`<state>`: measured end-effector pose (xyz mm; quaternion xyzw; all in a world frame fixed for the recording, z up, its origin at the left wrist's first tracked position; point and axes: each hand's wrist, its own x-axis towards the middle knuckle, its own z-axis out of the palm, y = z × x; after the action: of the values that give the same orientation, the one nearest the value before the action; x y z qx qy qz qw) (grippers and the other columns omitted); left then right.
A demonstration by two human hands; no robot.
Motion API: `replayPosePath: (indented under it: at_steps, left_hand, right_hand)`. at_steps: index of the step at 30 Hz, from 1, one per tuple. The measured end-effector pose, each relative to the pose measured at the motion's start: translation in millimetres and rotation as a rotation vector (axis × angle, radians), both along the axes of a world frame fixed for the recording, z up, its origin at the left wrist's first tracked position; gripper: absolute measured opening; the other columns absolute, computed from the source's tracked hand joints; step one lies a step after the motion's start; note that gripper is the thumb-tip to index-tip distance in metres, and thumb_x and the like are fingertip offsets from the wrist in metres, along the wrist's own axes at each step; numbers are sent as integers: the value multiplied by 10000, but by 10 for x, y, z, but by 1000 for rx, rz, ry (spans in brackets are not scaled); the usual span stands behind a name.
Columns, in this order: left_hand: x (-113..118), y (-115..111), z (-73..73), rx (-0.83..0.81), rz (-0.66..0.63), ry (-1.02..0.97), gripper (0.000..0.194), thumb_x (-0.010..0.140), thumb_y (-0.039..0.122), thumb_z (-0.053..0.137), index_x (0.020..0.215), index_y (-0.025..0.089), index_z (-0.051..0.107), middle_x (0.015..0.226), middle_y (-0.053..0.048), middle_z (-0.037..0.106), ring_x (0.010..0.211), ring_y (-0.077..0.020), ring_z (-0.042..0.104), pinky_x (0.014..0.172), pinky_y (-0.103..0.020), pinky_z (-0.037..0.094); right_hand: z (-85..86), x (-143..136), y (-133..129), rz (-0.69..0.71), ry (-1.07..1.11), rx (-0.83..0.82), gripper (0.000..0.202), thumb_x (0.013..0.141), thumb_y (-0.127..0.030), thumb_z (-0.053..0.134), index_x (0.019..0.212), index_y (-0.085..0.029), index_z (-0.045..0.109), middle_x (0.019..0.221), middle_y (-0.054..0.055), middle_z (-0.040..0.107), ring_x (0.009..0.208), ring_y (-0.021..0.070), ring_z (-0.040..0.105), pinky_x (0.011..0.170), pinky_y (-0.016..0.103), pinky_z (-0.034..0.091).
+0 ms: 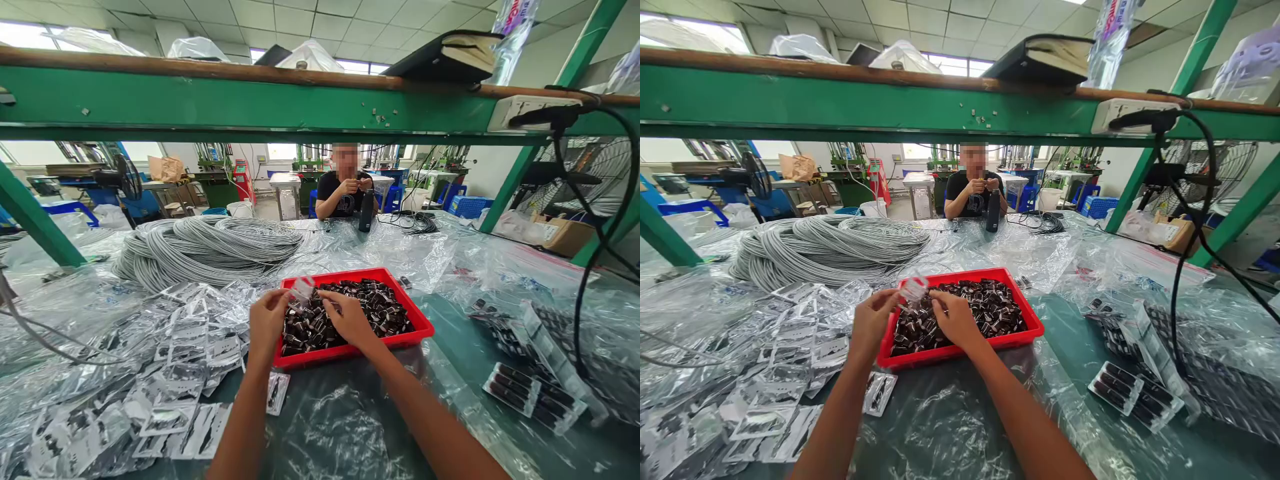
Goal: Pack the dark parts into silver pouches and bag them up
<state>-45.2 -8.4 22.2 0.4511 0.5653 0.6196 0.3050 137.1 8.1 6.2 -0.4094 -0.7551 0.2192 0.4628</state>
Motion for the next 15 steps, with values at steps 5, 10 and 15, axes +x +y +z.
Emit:
replayPosePath:
  at_steps: [5,10,15]
  left_hand:
    - [-405,-48,143,118,586,311,325,769,273,566,1037,153,706,977,-91,644,752,-184,609,701,-333,508]
    - [-457,-72,355,293,780,447,358,692,151,563,1028,123,682,1039,-108,632,818,-215,603,722,-370,524]
    - [415,-200,417,459,360,614,243,761,246,585,981,186,670,892,-32,658,698,-178,599,702,-352,528]
  right_hand:
    - [361,301,-146,-107,-28,172,291,911,-231,496,1120,-138,677,1157,139,691,1040,238,642,919,367,489]
    - [195,809,-853,-107,-682,-31,144,892,-170,550,847,-140,683,814,85,697,702,184,629,631,279,459]
    - [-457,1063,-1600,-286,-1145,77,145,892,-84,538,983,-63,649,916,154,653,845,250,610,641,333,477]
